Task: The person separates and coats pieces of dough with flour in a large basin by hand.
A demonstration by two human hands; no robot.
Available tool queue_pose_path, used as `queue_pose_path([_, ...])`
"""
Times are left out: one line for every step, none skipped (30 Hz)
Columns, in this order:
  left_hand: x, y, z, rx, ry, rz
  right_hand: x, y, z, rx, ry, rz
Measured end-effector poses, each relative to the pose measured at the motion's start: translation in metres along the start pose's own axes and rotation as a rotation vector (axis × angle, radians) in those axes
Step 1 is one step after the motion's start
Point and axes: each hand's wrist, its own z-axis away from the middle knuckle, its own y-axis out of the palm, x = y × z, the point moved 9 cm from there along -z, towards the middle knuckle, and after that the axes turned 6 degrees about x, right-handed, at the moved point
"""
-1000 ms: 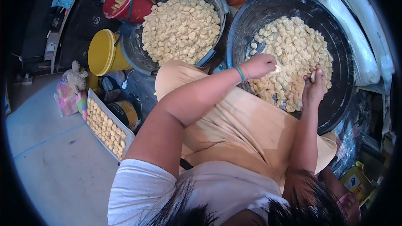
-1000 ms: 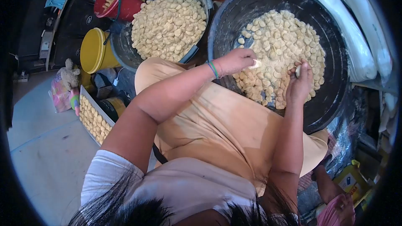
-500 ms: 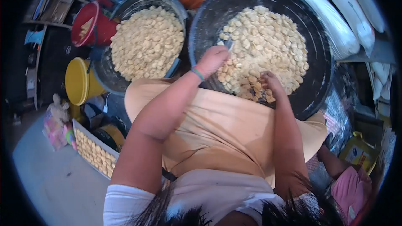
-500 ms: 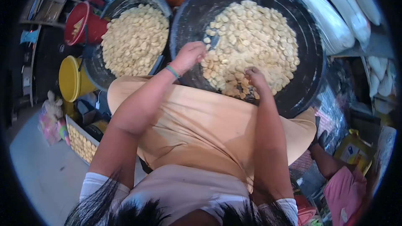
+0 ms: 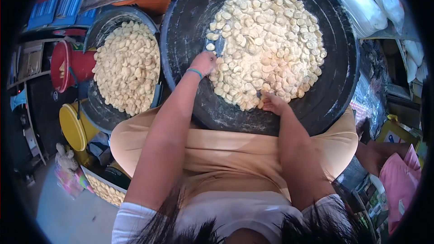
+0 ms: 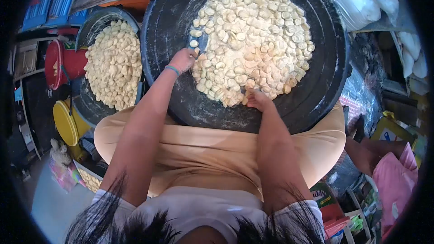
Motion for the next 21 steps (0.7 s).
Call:
queue_pose_path([0.013,0.022,-0.015,0.112,-0.025,0.003,0.004,0.020,0.000,-0.037,0.037,0.011])
queue_pose_path([0.022,0.042,-0.020,0.101,-0.038,-0.095,0.010,0.046,-0.001,0.012,0.030,0.012])
queue_pose_path([0.029,0.063,-0.020,0.085,-0.047,-0.195,0.019,0.069,-0.002,0.060,0.017,0.015])
queue_pose_path([0.030,0.073,-0.021,0.069,-0.057,-0.296,0.027,0.100,0.008,0.144,0.027,-0.114])
queue_pose_path([0.028,0.081,-0.023,0.131,-0.097,-0.367,0.031,0.108,0.009,0.113,0.014,-0.056])
queue_pose_path([0.028,0.082,-0.022,0.141,-0.092,-0.333,0.047,0.130,0.025,0.178,-0.020,0.017])
queue_pose_path([0.028,0.080,-0.022,0.147,-0.087,-0.298,0.049,0.138,0.022,0.223,-0.048,0.090])
queue_pose_path([0.027,0.076,-0.021,0.151,-0.082,-0.267,0.052,0.144,0.021,0.268,-0.079,0.161])
queue_pose_path([0.020,0.072,-0.013,0.211,-0.085,-0.197,0.051,0.149,0.025,0.368,-0.077,0.181])
queue_pose_path([0.007,0.064,-0.001,0.273,-0.085,-0.132,0.052,0.151,0.033,0.467,-0.077,0.196])
queue_pose_path([-0.003,0.061,0.008,0.335,-0.084,-0.065,0.054,0.153,0.042,0.563,-0.078,0.213])
queue_pose_path([-0.008,0.067,0.011,0.368,-0.051,0.089,0.067,0.156,0.056,0.656,-0.099,0.208])
queue_pose_path([-0.010,0.072,0.013,0.395,-0.019,0.245,0.092,0.154,0.070,0.543,-0.150,0.360])
queue_pose_path([-0.014,0.074,0.019,0.419,0.013,0.401,0.116,0.154,0.089,0.429,-0.201,0.509])
queue_pose_path([-0.045,0.059,0.039,0.408,0.095,0.437,0.147,0.150,0.106,0.225,-0.386,0.781])
queue_pose_path([-0.064,0.045,0.051,0.386,0.109,0.383,0.174,0.151,0.130,0.004,-0.574,1.044])
queue_pose_path([-0.080,0.035,0.063,0.364,0.121,0.331,0.181,0.159,0.153,0.060,-0.658,0.858])
queue_pose_path([-0.089,0.028,0.073,0.339,0.133,0.284,0.187,0.165,0.175,0.118,-0.735,0.676])
queue_pose_path([-0.094,0.023,0.076,0.251,0.199,0.332,0.191,0.169,0.190,0.180,-0.803,0.495])
queue_pose_path([-0.098,0.019,0.083,0.228,0.236,0.278,0.191,0.173,0.198,0.161,-0.833,0.524])
queue_pose_path([-0.114,0.006,0.100,0.204,0.269,0.224,0.191,0.174,0.203,0.144,-0.862,0.554])
